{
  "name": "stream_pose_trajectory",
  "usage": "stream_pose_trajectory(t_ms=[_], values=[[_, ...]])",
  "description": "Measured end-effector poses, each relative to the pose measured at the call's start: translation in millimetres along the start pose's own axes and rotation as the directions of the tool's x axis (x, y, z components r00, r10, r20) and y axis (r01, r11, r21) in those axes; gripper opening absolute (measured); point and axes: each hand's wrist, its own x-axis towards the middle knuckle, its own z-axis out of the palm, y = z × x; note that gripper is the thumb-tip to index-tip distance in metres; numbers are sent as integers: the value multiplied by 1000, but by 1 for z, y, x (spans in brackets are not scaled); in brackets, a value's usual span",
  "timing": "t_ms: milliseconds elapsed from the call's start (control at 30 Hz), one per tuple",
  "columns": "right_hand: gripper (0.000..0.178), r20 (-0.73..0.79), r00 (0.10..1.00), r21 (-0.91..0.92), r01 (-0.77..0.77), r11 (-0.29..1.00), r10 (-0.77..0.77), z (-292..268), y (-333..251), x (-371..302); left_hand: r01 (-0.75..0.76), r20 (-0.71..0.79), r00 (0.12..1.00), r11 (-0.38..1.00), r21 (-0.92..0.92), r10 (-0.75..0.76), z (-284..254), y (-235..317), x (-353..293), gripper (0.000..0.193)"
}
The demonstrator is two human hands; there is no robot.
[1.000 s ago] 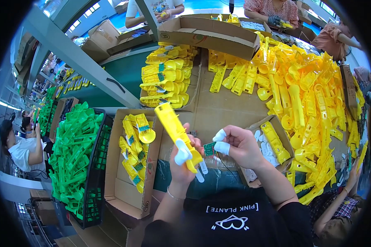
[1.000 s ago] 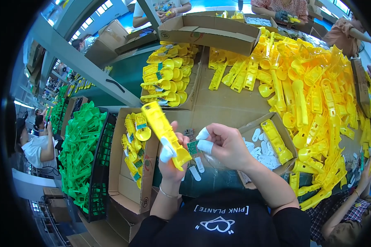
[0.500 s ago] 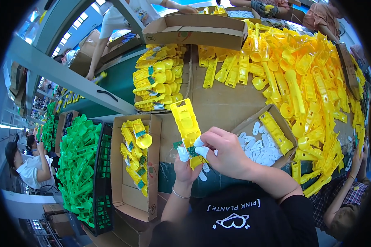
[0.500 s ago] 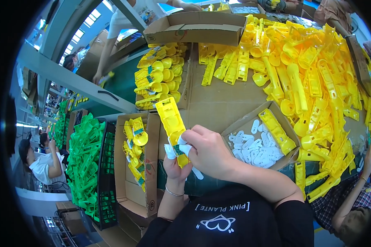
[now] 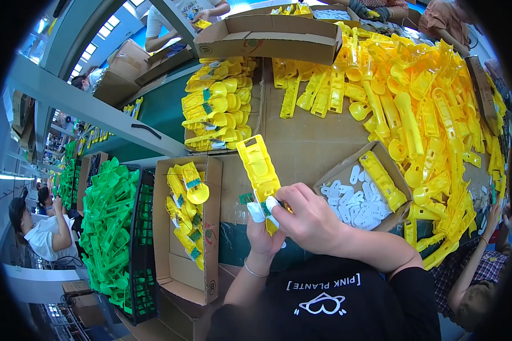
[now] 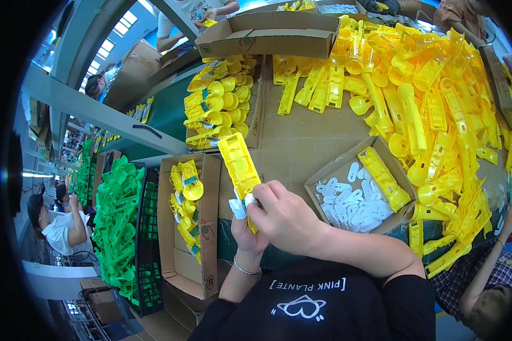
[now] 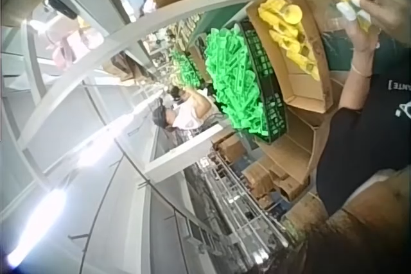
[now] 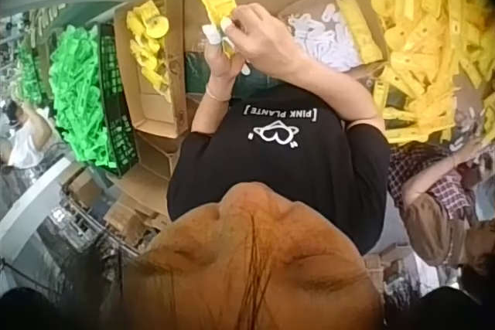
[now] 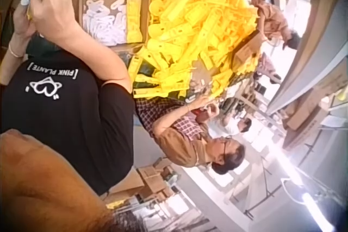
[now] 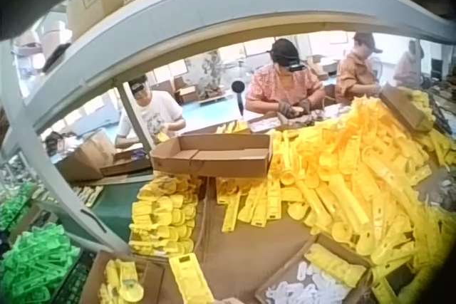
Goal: Assembling internal electronic components and caps into yellow plastic flashlight housings on a factory assembly line.
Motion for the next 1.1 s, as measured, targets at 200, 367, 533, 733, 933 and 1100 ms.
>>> stream_pose_trajectory(t_ms=[200,367,533,733,933,1100], values=[[22,19,1000,-27,3,1000,-2,-2,8,-5,-52,16,999,999,11,51,9,-6,6,43],[20,3,1000,-1,19,1000,-19,3,20,-17,-42,-49,997,981,187,52,16,-2,6,38],[20,-85,993,7,87,996,-86,9,18,-18,-19,-152,986,950,311,70,16,-3,-1,31],[20,-123,991,83,-38,996,48,-9,17,-34,-198,162,979,750,631,123,28,-5,14,47],[20,31,892,668,-354,654,451,-18,21,-21,-179,110,984,832,526,142,40,9,7,49],[24,207,824,820,-440,365,528,-15,36,-35,-247,168,969,760,601,182,50,6,16,39]])
